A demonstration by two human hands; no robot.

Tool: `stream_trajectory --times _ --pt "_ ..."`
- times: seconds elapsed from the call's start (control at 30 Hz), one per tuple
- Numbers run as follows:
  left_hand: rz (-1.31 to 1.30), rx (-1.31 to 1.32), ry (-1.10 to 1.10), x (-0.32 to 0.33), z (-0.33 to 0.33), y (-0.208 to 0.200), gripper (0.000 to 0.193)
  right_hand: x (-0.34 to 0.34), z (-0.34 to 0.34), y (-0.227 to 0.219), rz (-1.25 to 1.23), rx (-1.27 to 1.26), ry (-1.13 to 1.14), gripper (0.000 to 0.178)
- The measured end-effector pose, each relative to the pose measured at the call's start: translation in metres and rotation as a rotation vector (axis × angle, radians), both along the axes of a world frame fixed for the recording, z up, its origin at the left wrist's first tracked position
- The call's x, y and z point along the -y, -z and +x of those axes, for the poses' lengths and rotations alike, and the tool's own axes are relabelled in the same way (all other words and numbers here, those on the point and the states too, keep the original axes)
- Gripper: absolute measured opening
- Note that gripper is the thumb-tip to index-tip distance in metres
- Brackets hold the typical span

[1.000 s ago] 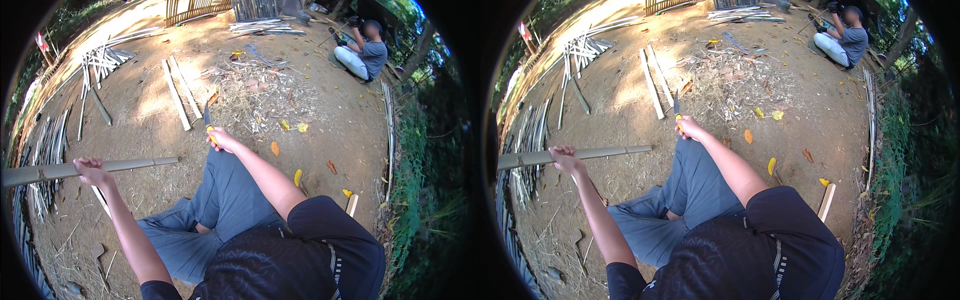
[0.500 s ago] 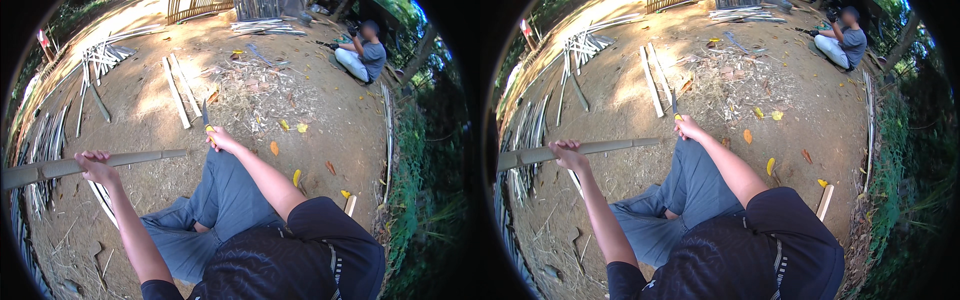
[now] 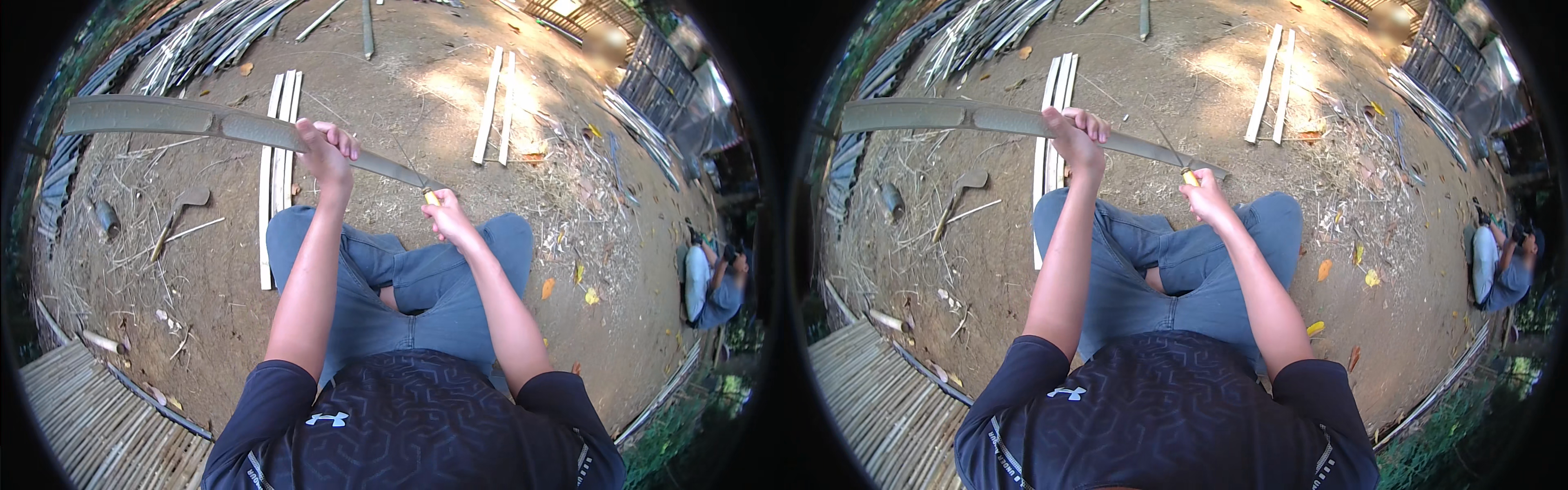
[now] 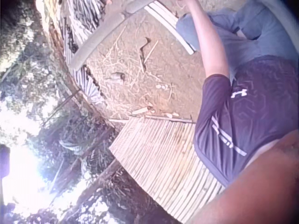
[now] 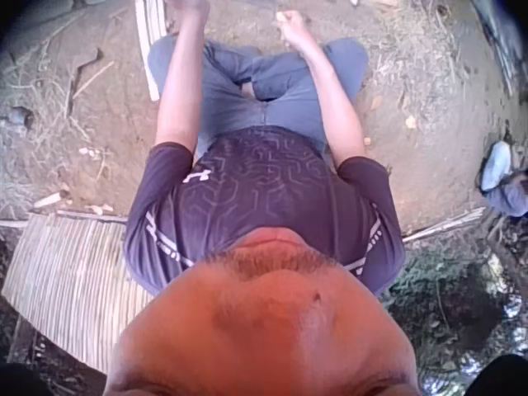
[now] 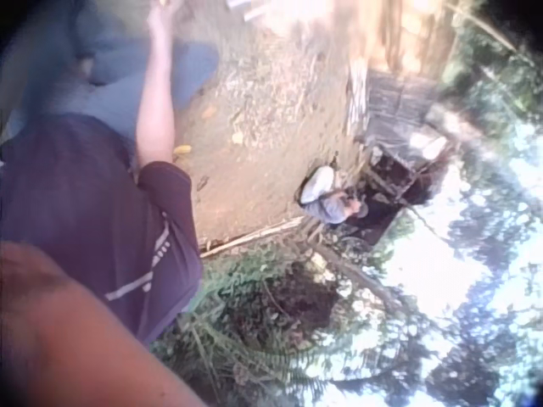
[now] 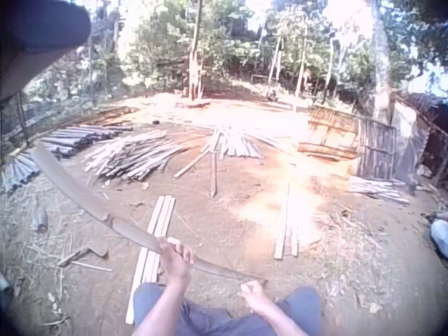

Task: The person sits on the ground and uses a knife to shave thin layers off the surface of a long bamboo strip. They hold the bamboo with one hand and draw the blade across the material, rotating the strip to smooth different sections.

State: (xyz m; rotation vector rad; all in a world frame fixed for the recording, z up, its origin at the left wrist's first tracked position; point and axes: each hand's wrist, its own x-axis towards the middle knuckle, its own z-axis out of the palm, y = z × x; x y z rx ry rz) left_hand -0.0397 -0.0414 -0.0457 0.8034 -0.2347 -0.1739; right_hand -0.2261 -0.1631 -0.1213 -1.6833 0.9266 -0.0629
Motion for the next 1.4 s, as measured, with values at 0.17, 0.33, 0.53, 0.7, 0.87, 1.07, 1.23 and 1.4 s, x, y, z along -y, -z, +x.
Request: stream_trajectory --times 0.17,0.33,0.53,0.7,0.87,1.07,1.23,1.4 --pt "0.072 0.022 0.041 -0.022 0.004 0.013 0.041 -0.036 0.026 0.013 -0.354 0.031 -0.160 0.035" --pt "0.035 -0.039 0.009 -0.044 0.009 0.030 0.041 -0.022 0.034 0.035 -0.415 -0.197 -0.262 0.036" --pt "-0.041 -0.186 -0.045 -0.072 0.024 0.067 0.042 -0.014 0.038 0.079 -0.465 -0.376 -0.179 0.033" --pt "-0.092 -0.282 -0.074 -0.105 0.039 0.106 0.038 -0.050 0.046 0.074 -0.491 -0.316 -0.336 0.031" --pt "-0.086 -0.336 -0.110 -0.098 0.041 0.107 0.040 -0.015 0.037 0.115 -0.446 -0.421 -0.137 0.037" --pt "-0.078 -0.291 -0.148 -0.095 0.041 0.101 0.044 -0.009 0.040 0.117 -0.485 -0.458 -0.113 0.042" --pt "-0.041 -0.265 -0.120 -0.101 0.041 0.104 0.042 -0.010 0.039 0.095 -0.509 -0.441 -0.326 0.043" --pt "-0.057 -0.253 0.021 -0.094 0.038 0.097 0.038 0.053 0.012 0.148 -0.408 -0.495 -0.180 0.031"
